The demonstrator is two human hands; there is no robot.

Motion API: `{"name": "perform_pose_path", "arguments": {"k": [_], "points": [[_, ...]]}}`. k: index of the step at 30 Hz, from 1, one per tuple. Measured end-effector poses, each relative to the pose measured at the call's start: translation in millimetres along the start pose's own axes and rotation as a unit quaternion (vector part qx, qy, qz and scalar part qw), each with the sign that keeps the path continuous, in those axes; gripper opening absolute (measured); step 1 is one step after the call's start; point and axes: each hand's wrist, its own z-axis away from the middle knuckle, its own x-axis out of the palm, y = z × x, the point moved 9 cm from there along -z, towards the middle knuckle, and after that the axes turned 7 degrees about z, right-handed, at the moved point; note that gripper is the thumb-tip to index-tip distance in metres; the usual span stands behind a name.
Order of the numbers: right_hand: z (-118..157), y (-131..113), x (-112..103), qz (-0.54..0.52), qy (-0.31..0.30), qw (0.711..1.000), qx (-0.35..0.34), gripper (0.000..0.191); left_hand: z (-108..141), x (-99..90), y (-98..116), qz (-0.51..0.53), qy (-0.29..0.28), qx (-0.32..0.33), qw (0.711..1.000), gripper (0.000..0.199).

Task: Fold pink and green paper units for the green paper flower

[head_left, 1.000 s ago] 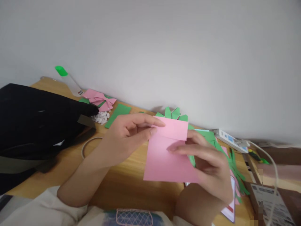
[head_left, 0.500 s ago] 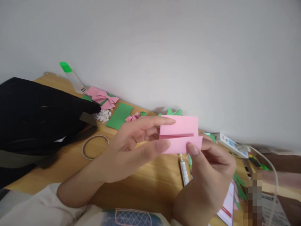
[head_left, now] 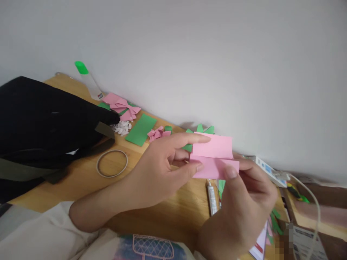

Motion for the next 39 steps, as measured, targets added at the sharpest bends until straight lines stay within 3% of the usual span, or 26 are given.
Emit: {"name": "perform_pose_path", "arguments": {"k": [5,13,22,39], "points": [[2,2,-5,0.028,0.035,0.999,0.009,0.013,-2,-0.5,1,0.017,0.005,0.0,1.0,0.036],[-2,0,-8,0.051,0.032,0.998,-0.009,0.01,-3,-3.5,3,-0.009,0.016,0.02,1.0,0.036],[-1,2,-7,0.033,0.024,0.998,0.046,0.013,-4,-2.6,-6,-0.015,0.007,-0.044,0.999,0.04],[-1,1,-10,0.066,0.038,0.997,0.024,0.018,-4,-1.2,-9,0.015,0.002,-0.051,0.999,0.034]]}}
